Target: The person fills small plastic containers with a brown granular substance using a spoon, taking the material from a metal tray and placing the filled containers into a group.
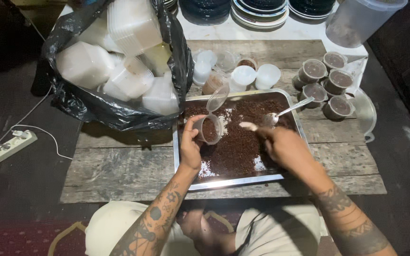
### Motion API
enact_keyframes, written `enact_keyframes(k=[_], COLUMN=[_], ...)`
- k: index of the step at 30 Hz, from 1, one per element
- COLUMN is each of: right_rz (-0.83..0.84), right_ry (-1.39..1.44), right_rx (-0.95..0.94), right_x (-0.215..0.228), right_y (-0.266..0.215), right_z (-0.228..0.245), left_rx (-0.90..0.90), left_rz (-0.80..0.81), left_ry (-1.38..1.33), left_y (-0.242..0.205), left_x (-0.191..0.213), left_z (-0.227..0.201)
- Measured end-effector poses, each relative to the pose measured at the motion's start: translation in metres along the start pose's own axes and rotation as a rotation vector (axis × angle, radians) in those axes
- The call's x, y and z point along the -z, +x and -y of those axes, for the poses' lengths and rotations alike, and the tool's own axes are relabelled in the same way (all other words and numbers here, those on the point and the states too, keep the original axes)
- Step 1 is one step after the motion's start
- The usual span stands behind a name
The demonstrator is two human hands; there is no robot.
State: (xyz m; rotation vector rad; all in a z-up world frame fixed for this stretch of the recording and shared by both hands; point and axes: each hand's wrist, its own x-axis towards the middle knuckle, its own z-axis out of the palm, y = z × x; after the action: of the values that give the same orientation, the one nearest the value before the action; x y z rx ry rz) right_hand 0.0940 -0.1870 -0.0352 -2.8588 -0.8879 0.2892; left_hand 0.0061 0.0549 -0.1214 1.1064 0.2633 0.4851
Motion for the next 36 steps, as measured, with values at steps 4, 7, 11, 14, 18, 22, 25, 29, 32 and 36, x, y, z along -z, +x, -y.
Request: enact_keyframes(k=[4,7,11,14,18,22,25,29,32,36], right_rz=[-0.038,-0.103,-0.083,-0.184,-0.196,-0.062,0.042,0.151,0.155,0.189], right_ry=[-0.013,-0.072,-0.096,0.023,0.217,0.143,-0.004,-0.128,-0.076,-0.069], right_rx=[-0.024,0.000,0.069,0.107,0.207,0.321,0.386,0.334,0.218,0.179], right_x=[0.011,0.008,0.002,-0.007,0.012,0.010,0.017,0.047,0.077,0.045], right_y=[-0.017,-0.020,-0.005,0.030,0.059,0.066,0.053,0.020,-0.016,-0.032], right_z=[0.022,0.033,0.041,0.045,0.078,0.090,0.082,0.058,0.053,0.034], left_rx=[0.072,0.065,0.038,0.041,0.014,-0.011,-0.003,0.006,0.005,0.002], left_rz=[-0.028,-0.083,-0.147,-0.200,-0.331,-0.359,-0.386,-0.374,-0.345,-0.328], left_ry=[-0.042,-0.082,-0.127,-0.140,-0.183,-0.213,-0.237,-0.235,-0.219,-0.202], left_y=[-0.005,-0.003,0.004,0.005,0.004,0.010,0.008,0.001,-0.001,-0.007], left_x=[-0.002,0.005,0.004,0.009,0.007,0.015,0.012,-0.001,-0.004,-0.010], left_z=[-0.007,0.001,-0.005,-0.003,-0.010,0.002,-0.003,-0.018,-0.018,-0.023])
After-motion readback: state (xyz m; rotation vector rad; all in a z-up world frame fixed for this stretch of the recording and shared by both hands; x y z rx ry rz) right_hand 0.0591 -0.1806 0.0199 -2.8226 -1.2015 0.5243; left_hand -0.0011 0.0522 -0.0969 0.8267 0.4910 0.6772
